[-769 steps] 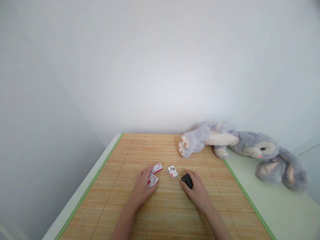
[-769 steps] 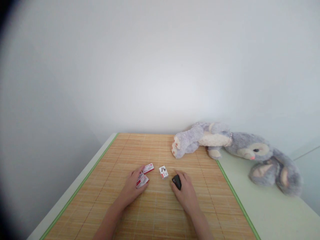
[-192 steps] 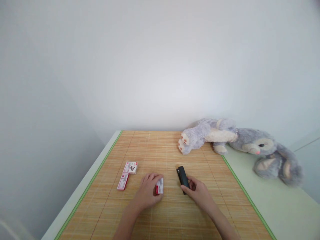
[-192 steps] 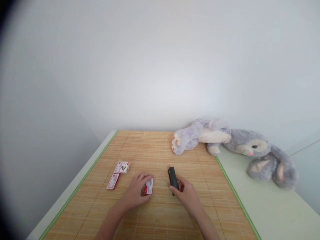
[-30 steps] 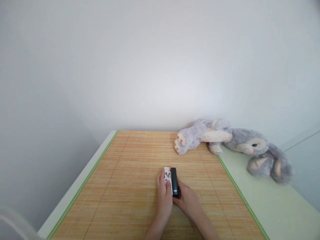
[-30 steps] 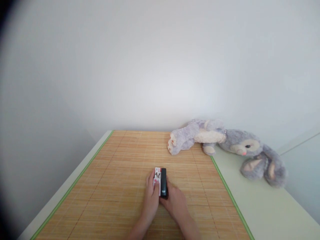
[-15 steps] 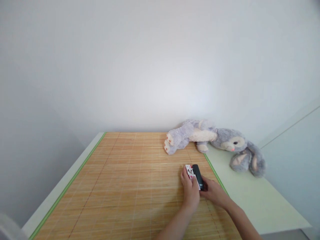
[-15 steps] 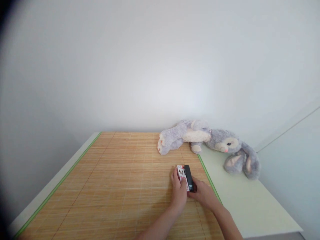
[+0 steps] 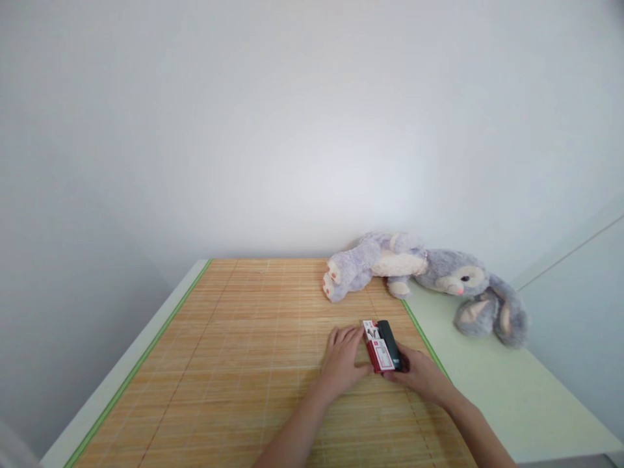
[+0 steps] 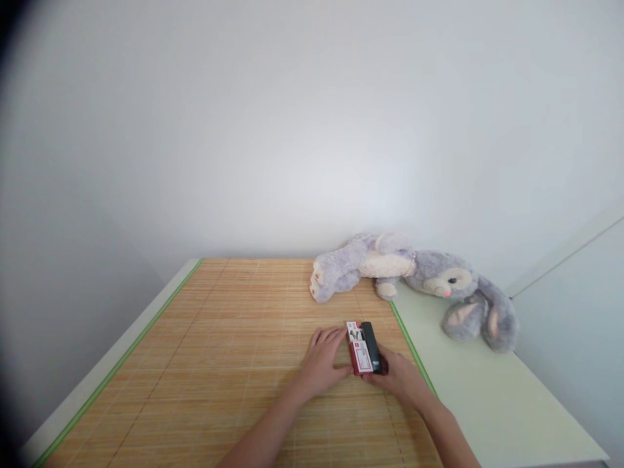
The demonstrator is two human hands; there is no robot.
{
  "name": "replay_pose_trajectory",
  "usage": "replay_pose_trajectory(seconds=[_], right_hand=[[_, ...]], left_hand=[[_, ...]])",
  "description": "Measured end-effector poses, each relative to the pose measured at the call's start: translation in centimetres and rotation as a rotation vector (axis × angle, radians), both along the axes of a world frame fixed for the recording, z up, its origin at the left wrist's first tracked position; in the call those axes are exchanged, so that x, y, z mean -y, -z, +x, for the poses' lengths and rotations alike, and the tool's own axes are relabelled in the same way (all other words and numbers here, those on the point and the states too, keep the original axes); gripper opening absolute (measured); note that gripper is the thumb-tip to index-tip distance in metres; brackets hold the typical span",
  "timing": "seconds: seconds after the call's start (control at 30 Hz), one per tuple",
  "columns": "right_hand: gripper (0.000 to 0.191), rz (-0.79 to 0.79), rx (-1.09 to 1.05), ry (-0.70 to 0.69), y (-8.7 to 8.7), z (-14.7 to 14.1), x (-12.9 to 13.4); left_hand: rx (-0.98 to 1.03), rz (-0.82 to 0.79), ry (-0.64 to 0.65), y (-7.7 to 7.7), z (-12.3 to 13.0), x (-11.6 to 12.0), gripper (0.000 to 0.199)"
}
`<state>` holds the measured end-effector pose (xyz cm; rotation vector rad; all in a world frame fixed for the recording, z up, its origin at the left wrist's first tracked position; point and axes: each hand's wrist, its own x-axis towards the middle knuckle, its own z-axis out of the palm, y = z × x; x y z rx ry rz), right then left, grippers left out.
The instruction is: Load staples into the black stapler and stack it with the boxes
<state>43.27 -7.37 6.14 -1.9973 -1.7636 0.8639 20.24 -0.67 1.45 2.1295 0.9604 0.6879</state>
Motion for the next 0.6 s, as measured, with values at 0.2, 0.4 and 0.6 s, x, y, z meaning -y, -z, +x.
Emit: replay_pose_trajectory(seconds=[0.2,0.4,0.6], right_hand=[[0.056,-0.004,0.032,0.028,-0.1,-0.2,0.0],[0.06,0.02,0.042,0.009,0.2,-0.1,0.2],[0.089,0.069,-0.05,0.09,2.5,0.5,1.5]], left_hand=[[-0.038,0.032,0.004,0.3,0.0,0.1,0.093],[-0.064,0.057,-0.009,0.4,0.0,0.1,0.087],[-0.075,0.076,-0.036,-0.6,-2.5,1.3,0.067]])
